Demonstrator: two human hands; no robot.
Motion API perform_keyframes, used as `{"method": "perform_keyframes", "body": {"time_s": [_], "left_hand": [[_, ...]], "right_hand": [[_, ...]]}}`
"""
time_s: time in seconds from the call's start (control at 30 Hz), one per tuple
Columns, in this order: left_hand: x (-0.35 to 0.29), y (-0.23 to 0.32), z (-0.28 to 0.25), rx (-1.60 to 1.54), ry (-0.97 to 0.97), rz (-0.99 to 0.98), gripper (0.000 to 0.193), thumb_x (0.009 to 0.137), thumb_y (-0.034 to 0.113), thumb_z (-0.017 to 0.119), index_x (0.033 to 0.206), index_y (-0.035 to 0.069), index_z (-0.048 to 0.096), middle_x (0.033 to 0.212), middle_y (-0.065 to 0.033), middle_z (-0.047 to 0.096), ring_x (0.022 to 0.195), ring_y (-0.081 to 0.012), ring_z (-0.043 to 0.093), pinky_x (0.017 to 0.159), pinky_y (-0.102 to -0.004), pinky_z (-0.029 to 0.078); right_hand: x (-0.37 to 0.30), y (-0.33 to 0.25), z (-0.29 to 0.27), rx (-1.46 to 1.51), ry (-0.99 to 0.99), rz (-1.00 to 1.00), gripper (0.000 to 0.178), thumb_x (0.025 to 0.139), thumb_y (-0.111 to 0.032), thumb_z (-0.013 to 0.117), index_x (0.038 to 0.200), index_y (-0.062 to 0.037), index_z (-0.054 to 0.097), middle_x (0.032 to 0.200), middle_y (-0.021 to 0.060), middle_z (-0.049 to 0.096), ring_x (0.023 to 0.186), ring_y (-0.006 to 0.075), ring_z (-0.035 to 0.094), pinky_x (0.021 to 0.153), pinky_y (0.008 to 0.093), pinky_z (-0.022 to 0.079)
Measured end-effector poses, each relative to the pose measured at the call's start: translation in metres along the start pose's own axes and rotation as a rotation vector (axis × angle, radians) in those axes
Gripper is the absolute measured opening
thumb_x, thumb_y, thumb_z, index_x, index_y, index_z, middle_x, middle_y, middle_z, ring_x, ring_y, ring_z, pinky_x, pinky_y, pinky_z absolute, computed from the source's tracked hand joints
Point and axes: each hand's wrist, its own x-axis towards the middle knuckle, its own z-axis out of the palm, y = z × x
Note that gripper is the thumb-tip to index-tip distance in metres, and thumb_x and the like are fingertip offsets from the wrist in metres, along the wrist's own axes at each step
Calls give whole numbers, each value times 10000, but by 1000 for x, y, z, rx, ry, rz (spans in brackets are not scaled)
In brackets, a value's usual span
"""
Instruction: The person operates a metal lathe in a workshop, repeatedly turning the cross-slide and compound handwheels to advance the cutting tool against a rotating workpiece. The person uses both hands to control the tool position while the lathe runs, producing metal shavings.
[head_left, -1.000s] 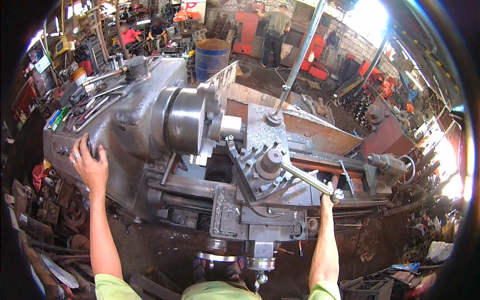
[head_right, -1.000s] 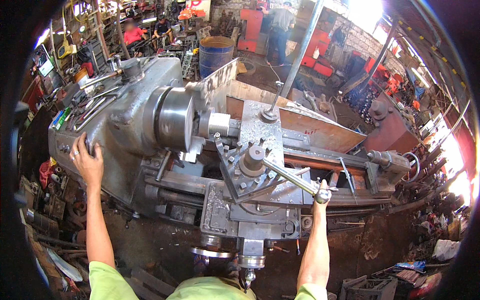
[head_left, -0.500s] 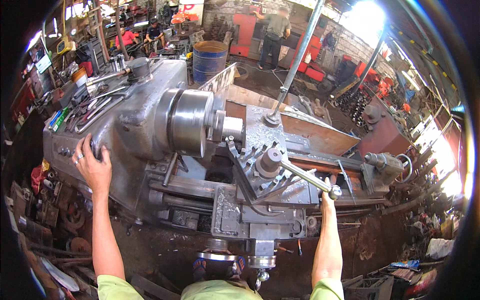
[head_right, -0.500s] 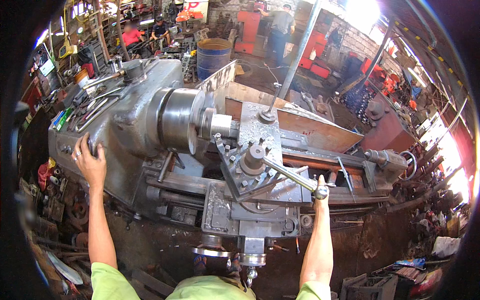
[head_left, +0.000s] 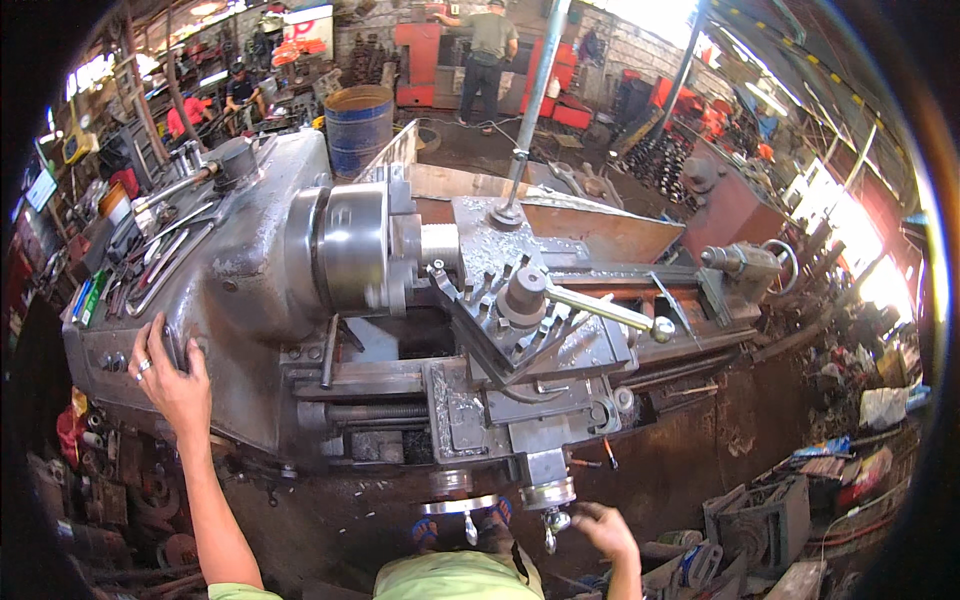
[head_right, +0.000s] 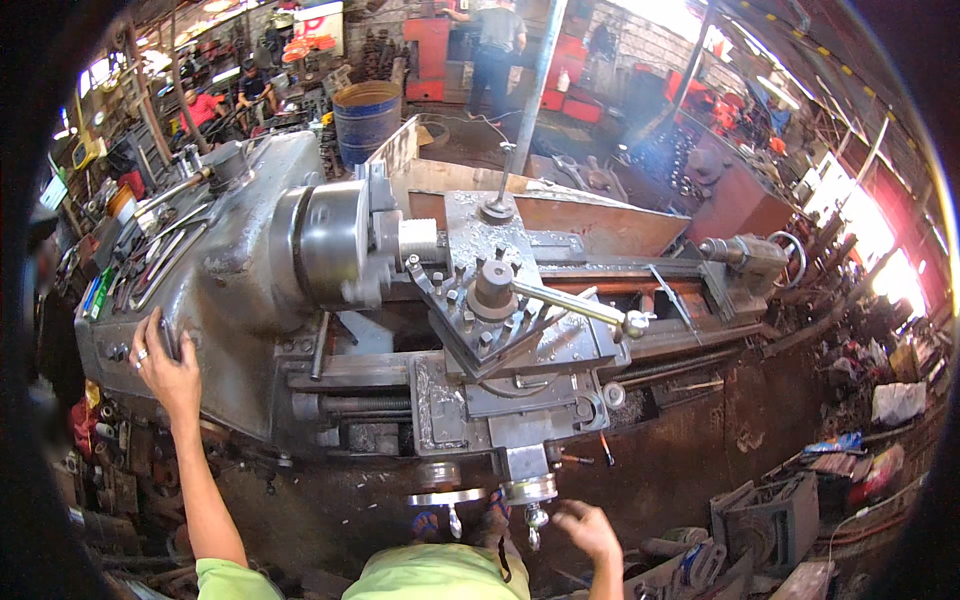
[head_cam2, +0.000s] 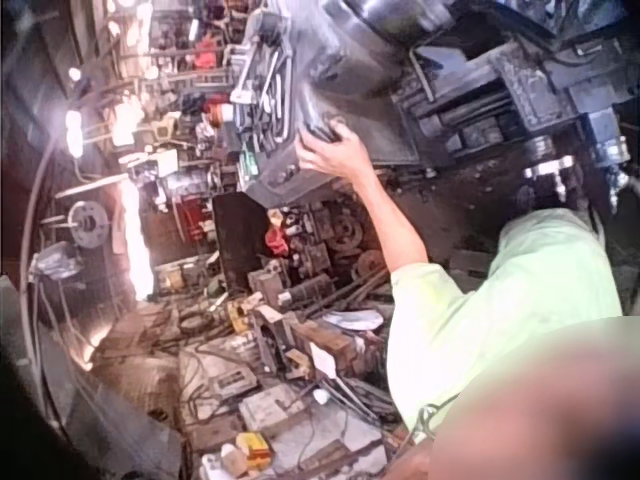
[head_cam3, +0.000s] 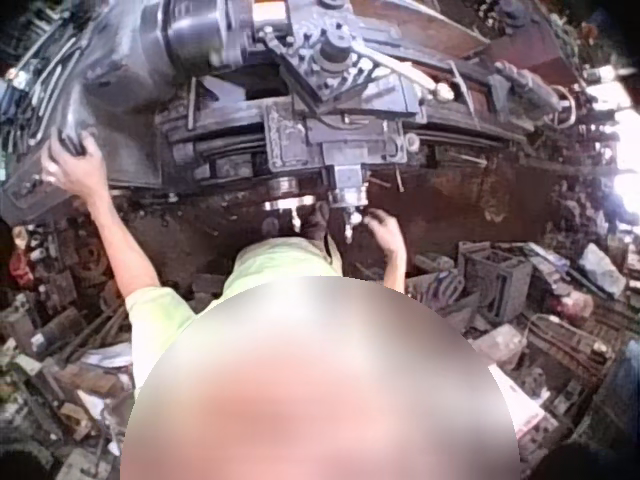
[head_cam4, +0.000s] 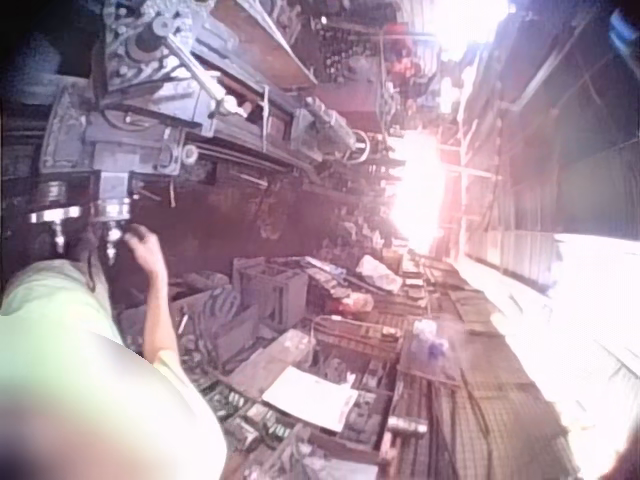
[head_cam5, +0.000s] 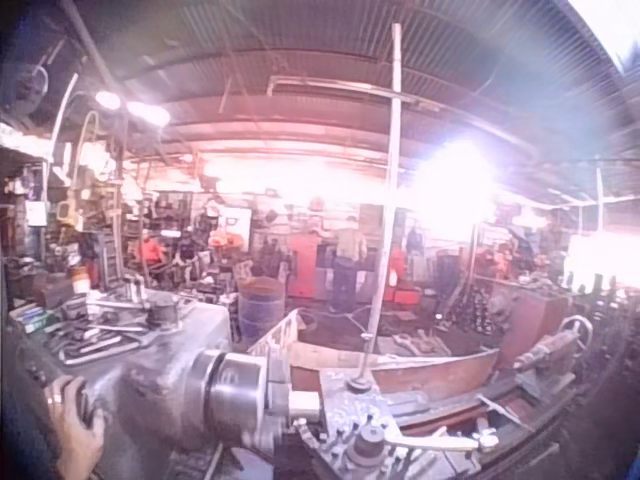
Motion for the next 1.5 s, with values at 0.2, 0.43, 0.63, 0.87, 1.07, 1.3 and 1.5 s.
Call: {"method": "perform_keyframes", "body": {"time_s": [0.2,0.43,0.63,0.87,1.07,1.3,1.5], "left_hand": [[-1,0,-5,-42,-24,-14,509,826,145,711,1313,91,576,1317,-129,524,1185,-354,473,1021,-486,368],[-1,-1,-9,-99,-35,-14,490,834,145,716,1304,94,584,1293,-131,529,1188,-348,472,1019,-484,368],[-3,-1,-7,-135,-13,-4,494,824,126,728,1295,84,587,1272,-145,533,1182,-345,478,1013,-484,369],[-3,-8,-8,-197,-21,17,488,822,107,726,1289,86,589,1255,-159,542,1183,-348,482,1018,-481,362],[-6,0,-22,-215,-28,-5,467,837,104,707,1284,54,580,1257,-181,545,1197,-366,488,1033,-490,363],[-113,88,-64,-700,-233,-120,359,881,55,647,1226,-23,583,1209,-157,603,1167,-298,560,1053,-418,412],[-261,203,-71,-1265,-1399,-571,402,946,199,630,1284,-12,575,1143,-103,655,1061,-181,606,961,-318,469]], "right_hand": [[-22,8,94,-201,158,-88,404,804,-239,699,1087,41,627,1015,308,662,976,466,631,835,516,512],[-26,2,110,37,-74,-14,283,832,-181,688,991,50,655,750,121,665,641,219,632,589,375,504],[-34,-8,26,-88,142,219,246,833,-210,650,950,3,692,643,97,640,600,161,592,592,375,492],[-25,2,116,102,-88,21,268,803,-142,627,995,41,661,839,142,705,763,249,649,721,410,517],[-59,-36,42,383,-139,176,185,865,-106,647,1000,15,686,604,21,560,484,80,492,448,263,400],[-37,-47,32,-303,76,-143,596,767,-377,711,1178,33,582,1108,298,645,1064,430,620,936,488,483],[-13,-46,14,-233,-197,-54,574,769,-374,696,1084,97,605,1026,301,668,1018,429,645,916,469,495]]}}
